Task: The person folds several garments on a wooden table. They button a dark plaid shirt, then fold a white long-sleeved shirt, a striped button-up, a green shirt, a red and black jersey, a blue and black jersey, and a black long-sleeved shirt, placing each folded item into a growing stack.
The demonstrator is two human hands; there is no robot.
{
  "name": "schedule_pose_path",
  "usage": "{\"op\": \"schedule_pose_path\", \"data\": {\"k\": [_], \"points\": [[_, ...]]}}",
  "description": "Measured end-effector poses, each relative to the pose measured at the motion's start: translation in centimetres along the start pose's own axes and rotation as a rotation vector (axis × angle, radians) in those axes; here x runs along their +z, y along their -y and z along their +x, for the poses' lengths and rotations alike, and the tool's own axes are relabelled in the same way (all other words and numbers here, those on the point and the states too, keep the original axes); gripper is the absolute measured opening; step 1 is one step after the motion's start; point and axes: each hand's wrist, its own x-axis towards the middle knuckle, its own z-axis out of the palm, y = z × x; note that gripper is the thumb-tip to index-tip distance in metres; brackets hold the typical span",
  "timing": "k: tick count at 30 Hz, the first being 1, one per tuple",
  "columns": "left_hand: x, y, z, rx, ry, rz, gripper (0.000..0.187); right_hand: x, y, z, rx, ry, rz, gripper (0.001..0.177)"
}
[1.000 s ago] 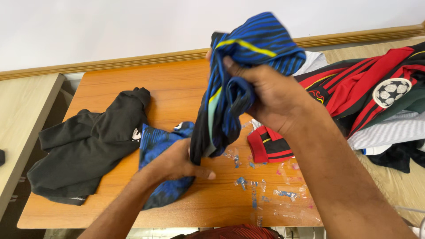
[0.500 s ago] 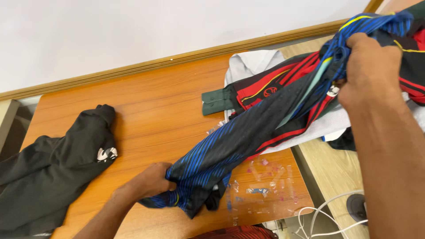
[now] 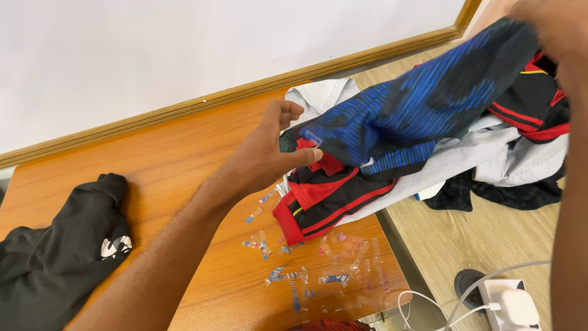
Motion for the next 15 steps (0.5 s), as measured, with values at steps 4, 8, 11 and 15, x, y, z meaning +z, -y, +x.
{"op": "schedule_pose_path", "data": {"k": [4,8,11,15], "points": [[-0.8,2.3,-3.2,-0.366,0.039,0.089,0.061,4.9,3.0,-4.5,0.07,0.361,0.161,0.048],[-2.3,6.1,-9.4,-0.703,0.032,0.107,0.052,10.1,7.5,-10.5,-0.058,0.656,0.204,0.047],[-4.4,9.2,-14.8,-0.848,-0.013,0.186,0.05,12.9,11.2,-14.9,-0.046,0.931,0.258,0.045],[-8.4,13.1,-22.1,-0.932,-0.117,0.431,0.049,15.7,15.7,-20.2,-0.162,1.122,0.31,0.05]]}}
